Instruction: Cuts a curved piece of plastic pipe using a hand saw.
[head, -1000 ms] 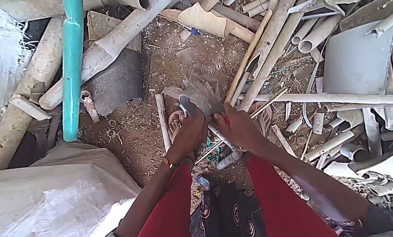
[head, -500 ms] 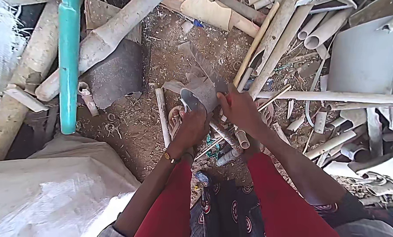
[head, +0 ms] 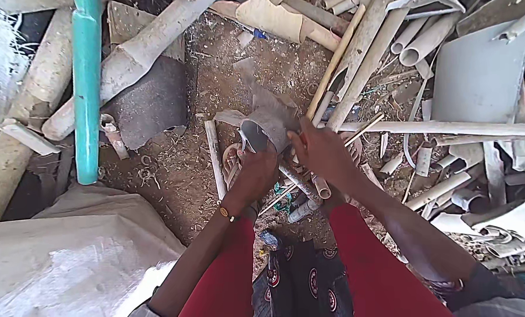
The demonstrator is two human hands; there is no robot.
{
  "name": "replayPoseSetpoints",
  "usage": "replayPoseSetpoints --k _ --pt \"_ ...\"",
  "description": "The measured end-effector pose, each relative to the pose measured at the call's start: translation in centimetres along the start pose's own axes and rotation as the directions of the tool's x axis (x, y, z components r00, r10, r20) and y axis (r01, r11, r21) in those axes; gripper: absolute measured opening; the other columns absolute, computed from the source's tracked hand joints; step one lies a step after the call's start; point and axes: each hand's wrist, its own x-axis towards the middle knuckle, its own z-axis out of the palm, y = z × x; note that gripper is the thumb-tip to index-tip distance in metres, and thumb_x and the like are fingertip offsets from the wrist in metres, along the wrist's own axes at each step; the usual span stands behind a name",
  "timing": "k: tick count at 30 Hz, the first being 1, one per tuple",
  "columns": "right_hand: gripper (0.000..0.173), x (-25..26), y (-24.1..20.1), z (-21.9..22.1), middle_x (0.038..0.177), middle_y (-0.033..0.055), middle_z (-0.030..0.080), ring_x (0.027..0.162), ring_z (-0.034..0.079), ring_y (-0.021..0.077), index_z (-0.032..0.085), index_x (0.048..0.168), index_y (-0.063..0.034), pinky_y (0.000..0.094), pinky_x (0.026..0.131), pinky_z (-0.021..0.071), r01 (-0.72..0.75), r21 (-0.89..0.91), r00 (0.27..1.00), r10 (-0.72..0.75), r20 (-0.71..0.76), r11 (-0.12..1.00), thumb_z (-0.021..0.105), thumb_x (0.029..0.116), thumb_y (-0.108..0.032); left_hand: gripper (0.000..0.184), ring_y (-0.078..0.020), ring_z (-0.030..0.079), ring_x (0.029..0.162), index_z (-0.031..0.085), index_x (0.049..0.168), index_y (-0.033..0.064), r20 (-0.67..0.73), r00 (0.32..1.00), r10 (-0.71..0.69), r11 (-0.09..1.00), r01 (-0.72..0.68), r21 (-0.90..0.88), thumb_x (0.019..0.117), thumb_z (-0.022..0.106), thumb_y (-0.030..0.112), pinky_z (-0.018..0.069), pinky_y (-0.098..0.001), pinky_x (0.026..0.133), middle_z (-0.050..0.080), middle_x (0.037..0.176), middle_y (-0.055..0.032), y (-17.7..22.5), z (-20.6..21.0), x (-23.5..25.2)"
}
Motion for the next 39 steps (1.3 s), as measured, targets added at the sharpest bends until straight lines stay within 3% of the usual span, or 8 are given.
replayPoseSetpoints --k 10,14,18,22,26,31,35,39 --pt "0.035 0.6 0.6 0.0 0.065 0.0114 0.053 0.057 0.060 0.0331 0.055 0.109 -0.0048 0.0474 0.046 0.0455 0.008 0.011 1.000 -0.008 0.006 1.000 0.044 0.1100 -0.038 0.029 -0.0389 0.068 0.078 0.055 0.113 -0.0061 0.000 1.000 0.011 1.000 -0.011 -0.004 0.1067 0.051 0.022 0.0533 -0.0534 0.072 0.063 0.077 -0.0180 -0.4 0.3 0.1" --pt "0.035 0.2 -1.0 0.2 0.066 0.0072 0.056 0.063 0.064 0.0294 0.057 0.110 -0.0086 0.0450 0.053 0.0487 0.032 -0.018 0.998 -0.031 0.048 0.999 0.044 0.1089 -0.041 0.028 -0.0393 0.068 0.078 0.056 0.111 -0.0070 0.014 1.000 0.019 1.000 -0.019 -0.003 0.1057 0.051 0.020 0.0527 -0.0540 0.072 0.063 0.078 -0.0191 -0.6 0.1 0.2" --pt "0.039 0.7 0.1 0.0 0.065 0.0114 0.054 0.055 0.059 0.0324 0.057 0.114 -0.0049 0.0478 0.045 0.0453 -0.017 0.047 1.000 0.016 0.012 0.999 0.043 0.1101 -0.041 0.029 -0.0391 0.068 0.078 0.056 0.109 -0.0067 -0.006 1.000 0.028 0.999 -0.028 -0.020 0.1066 0.052 0.022 0.0528 -0.0538 0.072 0.063 0.077 -0.0189 -0.6 0.2 0.2" --pt "0.037 0.1 -1.2 0.2 0.067 0.0070 0.056 0.063 0.063 0.0281 0.060 0.115 -0.0068 0.0454 0.054 0.0493 0.036 0.039 0.997 -0.038 0.064 0.999 0.045 0.1086 -0.039 0.027 -0.0389 0.067 0.079 0.057 0.113 -0.0061 0.011 0.999 0.030 0.999 -0.029 -0.029 0.1052 0.051 0.019 0.0516 -0.0551 0.074 0.063 0.079 -0.0187 -1.1 0.1 0.3" --pt "0.038 1.0 0.7 0.7 0.062 0.0100 0.050 0.051 0.056 0.0300 0.055 0.112 -0.0032 0.0464 0.043 0.0439 -0.017 0.110 1.000 0.018 -0.006 0.994 0.044 0.1098 -0.039 0.031 -0.0395 0.067 0.084 0.055 0.116 -0.0057 0.020 1.000 -0.002 0.997 0.003 -0.072 0.1073 0.051 0.024 0.0518 -0.0558 0.076 0.064 0.084 -0.0192 -0.8 -0.2 0.5" --pt "0.036 0.6 -0.1 0.8 0.061 0.0057 0.050 0.054 0.057 0.0261 0.057 0.107 -0.0071 0.0444 0.048 0.0456 0.015 0.102 0.999 -0.019 0.039 0.995 0.045 0.1085 -0.040 0.027 -0.0393 0.066 0.084 0.058 0.108 -0.0065 -0.001 1.000 0.021 0.993 -0.021 -0.118 0.1061 0.051 0.019 0.0487 -0.0574 0.077 0.062 0.082 -0.0201 -1.3 -0.3 0.5" --pt "0.040 0.6 0.5 2.1 0.062 0.0090 0.052 0.055 0.059 0.0292 0.056 0.114 -0.0026 0.0471 0.049 0.0485 -0.018 0.177 1.000 0.017 0.008 0.984 0.043 0.1098 -0.040 0.029 -0.0345 0.066 0.079 0.057 0.111 -0.0059 -0.076 0.997 0.018 0.969 -0.036 -0.244 0.1062 0.054 0.022 0.0526 -0.0540 0.073 0.062 0.081 -0.0177 -2.4 0.2 1.0" --pt "0.038 0.6 0.0 3.4 0.059 0.0063 0.049 0.051 0.056 0.0253 0.055 0.106 -0.0040 0.0432 0.046 0.0461 -0.017 0.237 0.999 0.027 -0.038 0.971 0.043 0.1093 -0.040 0.030 -0.0297 0.067 0.084 0.055 0.123 -0.0038 -0.104 0.994 0.034 0.945 -0.066 -0.321 0.1064 0.054 0.022 0.0542 -0.0522 0.077 0.065 0.091 -0.0171 -3.1 -0.1 1.6"
